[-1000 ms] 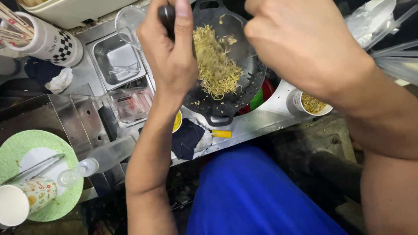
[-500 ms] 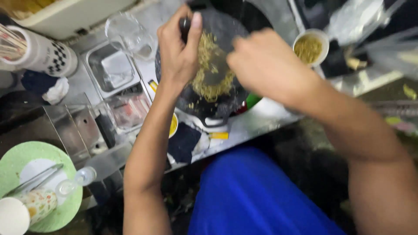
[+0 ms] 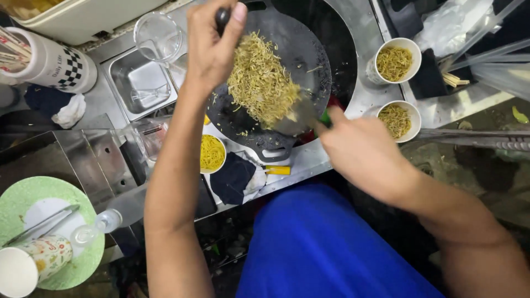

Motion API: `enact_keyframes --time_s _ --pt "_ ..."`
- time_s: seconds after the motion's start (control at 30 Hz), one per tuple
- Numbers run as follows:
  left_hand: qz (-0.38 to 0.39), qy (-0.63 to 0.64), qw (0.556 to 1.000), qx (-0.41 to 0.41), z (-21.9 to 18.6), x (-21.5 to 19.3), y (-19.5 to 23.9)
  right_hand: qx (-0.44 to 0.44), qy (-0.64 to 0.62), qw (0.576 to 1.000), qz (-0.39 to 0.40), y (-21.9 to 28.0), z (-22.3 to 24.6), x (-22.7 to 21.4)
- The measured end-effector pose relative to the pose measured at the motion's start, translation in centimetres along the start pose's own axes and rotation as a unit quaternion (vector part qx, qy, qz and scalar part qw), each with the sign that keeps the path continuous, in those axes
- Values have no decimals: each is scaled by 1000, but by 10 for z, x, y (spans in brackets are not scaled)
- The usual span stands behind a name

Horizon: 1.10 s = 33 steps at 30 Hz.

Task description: Stir-frying noodles in a wok using two spatulas, including tossing the noodles and adding liquid ingredients.

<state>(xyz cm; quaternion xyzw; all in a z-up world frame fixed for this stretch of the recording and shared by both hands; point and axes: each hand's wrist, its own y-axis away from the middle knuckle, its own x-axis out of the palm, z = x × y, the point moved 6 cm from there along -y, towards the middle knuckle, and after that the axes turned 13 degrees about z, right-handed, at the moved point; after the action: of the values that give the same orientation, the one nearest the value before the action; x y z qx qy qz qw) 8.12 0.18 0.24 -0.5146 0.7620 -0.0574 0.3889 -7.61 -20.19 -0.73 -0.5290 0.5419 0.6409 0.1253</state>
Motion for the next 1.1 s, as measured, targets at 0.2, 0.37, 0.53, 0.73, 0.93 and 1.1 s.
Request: enact_keyframes --time_s 0.2,0.37,0.53,0.73,0.93,1.1 --pt "42 34 998 -21 -30 24 3 -21 13 993 -114 -62 -7 -53" --pt "-26 103 994 -20 -54 3 6 -38 120 988 -87 -49 -27 -115" --pt "-50 102 993 8 -56 -13 10 -49 62 996 -34 -29 -31 -153" --pt "-107 87 990 15 -63 -20 10 -73 33 996 -35 -57 -26 -155" --pt "-72 82 994 -19 -39 6 5 -85 132 976 -154 -76 -29 -121" --pt "-72 35 996 -25 -69 2 -1 -58 132 976 -165 -67 -28 -106"
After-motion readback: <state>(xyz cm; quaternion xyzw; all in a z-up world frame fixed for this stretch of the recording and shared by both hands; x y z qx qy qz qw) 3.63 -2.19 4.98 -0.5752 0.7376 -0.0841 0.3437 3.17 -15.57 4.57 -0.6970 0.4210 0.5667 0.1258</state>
